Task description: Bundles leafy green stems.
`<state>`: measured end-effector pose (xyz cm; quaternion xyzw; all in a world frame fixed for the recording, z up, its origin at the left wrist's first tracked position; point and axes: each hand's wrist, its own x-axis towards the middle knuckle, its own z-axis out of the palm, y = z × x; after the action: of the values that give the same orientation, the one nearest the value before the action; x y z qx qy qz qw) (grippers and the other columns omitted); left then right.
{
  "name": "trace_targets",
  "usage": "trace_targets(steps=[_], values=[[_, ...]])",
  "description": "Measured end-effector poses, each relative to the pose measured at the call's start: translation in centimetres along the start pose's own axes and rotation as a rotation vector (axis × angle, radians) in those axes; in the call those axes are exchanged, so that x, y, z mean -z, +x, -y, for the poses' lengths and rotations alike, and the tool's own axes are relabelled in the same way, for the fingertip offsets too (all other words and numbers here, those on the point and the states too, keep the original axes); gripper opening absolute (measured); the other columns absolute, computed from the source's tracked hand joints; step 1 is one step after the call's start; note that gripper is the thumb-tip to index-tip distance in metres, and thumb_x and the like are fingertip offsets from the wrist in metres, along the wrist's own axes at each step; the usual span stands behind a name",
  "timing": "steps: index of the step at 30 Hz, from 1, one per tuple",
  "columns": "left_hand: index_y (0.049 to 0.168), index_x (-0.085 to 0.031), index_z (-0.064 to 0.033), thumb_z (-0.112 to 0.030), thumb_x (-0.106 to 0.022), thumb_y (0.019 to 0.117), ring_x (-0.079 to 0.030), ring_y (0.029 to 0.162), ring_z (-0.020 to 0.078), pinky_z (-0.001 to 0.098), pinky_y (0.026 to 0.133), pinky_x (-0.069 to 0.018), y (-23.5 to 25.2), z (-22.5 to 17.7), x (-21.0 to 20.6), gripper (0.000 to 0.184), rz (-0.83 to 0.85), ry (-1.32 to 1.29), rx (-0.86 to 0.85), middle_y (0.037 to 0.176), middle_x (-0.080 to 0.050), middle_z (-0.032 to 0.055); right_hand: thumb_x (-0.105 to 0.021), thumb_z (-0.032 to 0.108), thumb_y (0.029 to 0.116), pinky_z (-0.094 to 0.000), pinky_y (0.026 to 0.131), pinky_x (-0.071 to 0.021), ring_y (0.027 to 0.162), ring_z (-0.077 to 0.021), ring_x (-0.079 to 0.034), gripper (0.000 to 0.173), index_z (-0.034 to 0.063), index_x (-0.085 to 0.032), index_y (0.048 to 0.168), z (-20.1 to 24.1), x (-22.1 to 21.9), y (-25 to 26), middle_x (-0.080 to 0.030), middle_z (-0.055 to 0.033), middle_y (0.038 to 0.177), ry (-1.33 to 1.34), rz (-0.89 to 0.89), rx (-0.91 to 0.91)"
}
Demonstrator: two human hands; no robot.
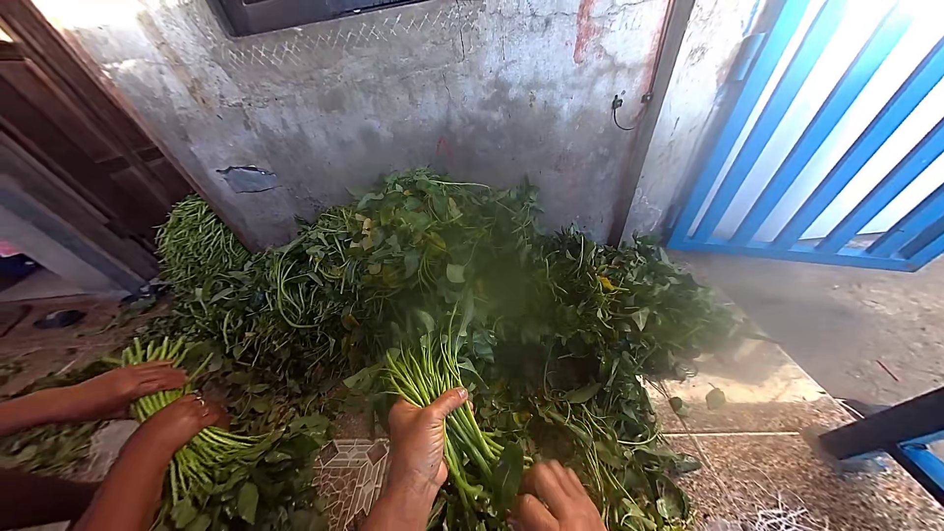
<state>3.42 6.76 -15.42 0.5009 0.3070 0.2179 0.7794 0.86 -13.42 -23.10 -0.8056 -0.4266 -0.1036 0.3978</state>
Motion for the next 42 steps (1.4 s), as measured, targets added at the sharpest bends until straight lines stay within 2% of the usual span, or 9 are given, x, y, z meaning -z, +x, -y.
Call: trace_targets(steps=[4,8,14,18,22,26,30,34,42], values=[[0.11,-0.056,0.0122,0.016,-0.074,0.0787,-0.072,0.064,0.0327,0.0454,0.059,-0.0646,0.2,-0.1,-0.1,0.036,-0.041,-0.015,-0.013,0.081,-0.07,0.0249,-0.054,0.024,0.1026,-0.0517,0.079,-0.0563,0.096,-0.0388,-0.067,0.029,0.0019,-0.067,0.088,0.5,0.7,-2.7,-0.066,-0.0197,0.096,-0.173,0.242,-0.174],[0.109,-0.056,0.014,0.015,-0.077,0.075,-0.073,0.067,0.0346,0.0453,0.063,-0.0651,-0.4,-0.1,-0.1,0.04,0.064,0.034,-0.072,0.083,-0.071,0.0265,-0.063,0.023,0.0964,-0.0697,0.091,-0.0488,0.119,-0.0552,-0.057,0.031,-0.0044,-0.075,0.105,0.3,4.7,-2.9,-0.063,-0.0337,0.124,-0.332,0.524,-0.61],[0.102,-0.062,0.0106,0.011,-0.082,0.065,-0.075,0.074,0.0267,0.039,0.069,-0.0659,-4.7,1.9,-2.4,0.042,0.236,0.166,-0.197,0.084,-0.074,0.0195,-0.059,0.027,0.1033,-0.033,0.089,-0.0598,0.105,-0.016,-0.069,0.032,0.0055,-0.074,0.121,1.2,4.9,2.8,-0.07,-0.0095,0.115,0.325,-0.263,-0.527],[0.102,-0.065,0.0079,0.011,-0.083,0.0628,-0.075,0.078,0.0177,0.0324,0.073,-0.0646,-7.4,3.0,-3.4,0.043,0.242,0.191,-0.238,0.085,-0.075,0.0135,-0.063,0.006,0.0961,-0.0288,0.081,-0.0598,0.09,-0.0151,-0.071,0.017,-0.0005,-0.078,0.102,2.7,2.3,6.1,-0.075,-0.0096,0.097,0.911,-0.637,-0.662],[0.106,-0.062,0.0093,0.013,-0.081,0.0639,-0.074,0.079,0.0214,0.0353,0.073,-0.0646,-7.7,3.0,-3.4,0.046,0.22,0.139,-0.064,0.088,-0.074,0.0173,-0.061,0.006,0.0976,-0.0295,0.082,-0.0597,0.089,-0.016,-0.071,0.019,0.0002,-0.079,0.098,2.6,1.4,6.1,-0.075,-0.0099,0.096,0.976,-0.651,-0.7],[0.108,-0.06,0.0114,0.015,-0.082,0.0665,-0.074,0.077,0.0276,0.0404,0.07,-0.0643,-7.2,2.5,-3.2,0.047,0.173,0.053,0.073,0.089,-0.073,0.0224,-0.063,0.026,0.0978,-0.0351,0.092,-0.0576,0.112,-0.0189,-0.065,0.037,0.0003,-0.066,0.125,3.0,2.8,4.2,-0.064,-0.0128,0.123,0.673,-0.435,-0.594],[0.111,-0.057,0.0141,0.016,-0.078,0.0757,-0.075,0.077,0.0319,0.0423,0.072,-0.0638,-6.7,2.5,-3.4,0.041,0.161,-0.019,0.131,0.09,-0.073,0.0269,-0.08,0.032,0.0838,-0.0496,0.1,-0.0488,0.119,-0.0341,-0.057,0.027,0.0075,-0.074,0.092,3.5,3.6,1.4,-0.065,-0.0168,0.118,0.235,-0.257,-0.322],[0.115,-0.056,0.0139,0.014,-0.077,0.0783,-0.074,0.075,0.0339,0.0445,0.072,-0.0637,-6.7,2.6,-3.6,0.042,0.155,-0.056,0.165,0.088,-0.072,0.028,-0.076,0.02,0.0862,-0.0513,0.105,-0.0461,0.127,-0.0348,-0.055,0.004,0.0161,-0.078,0.086,2.9,3.2,0.3,-0.068,-0.0128,0.117,0.039,-0.279,-0.247],[0.116,-0.057,0.0112,0.013,-0.078,0.0761,-0.074,0.081,0.0331,0.0471,0.077,-0.0639,-8.0,2.6,-3.8,0.046,0.164,-0.051,0.167,0.095,-0.073,0.0246,-0.069,0.018,0.0891,-0.0572,0.092,-0.0532,0.107,-0.0397,-0.066,0.017,0.0015,-0.074,0.09,1.7,4.0,-0.7,-0.071,-0.0203,0.106,-0.006,-0.167,-0.323]])
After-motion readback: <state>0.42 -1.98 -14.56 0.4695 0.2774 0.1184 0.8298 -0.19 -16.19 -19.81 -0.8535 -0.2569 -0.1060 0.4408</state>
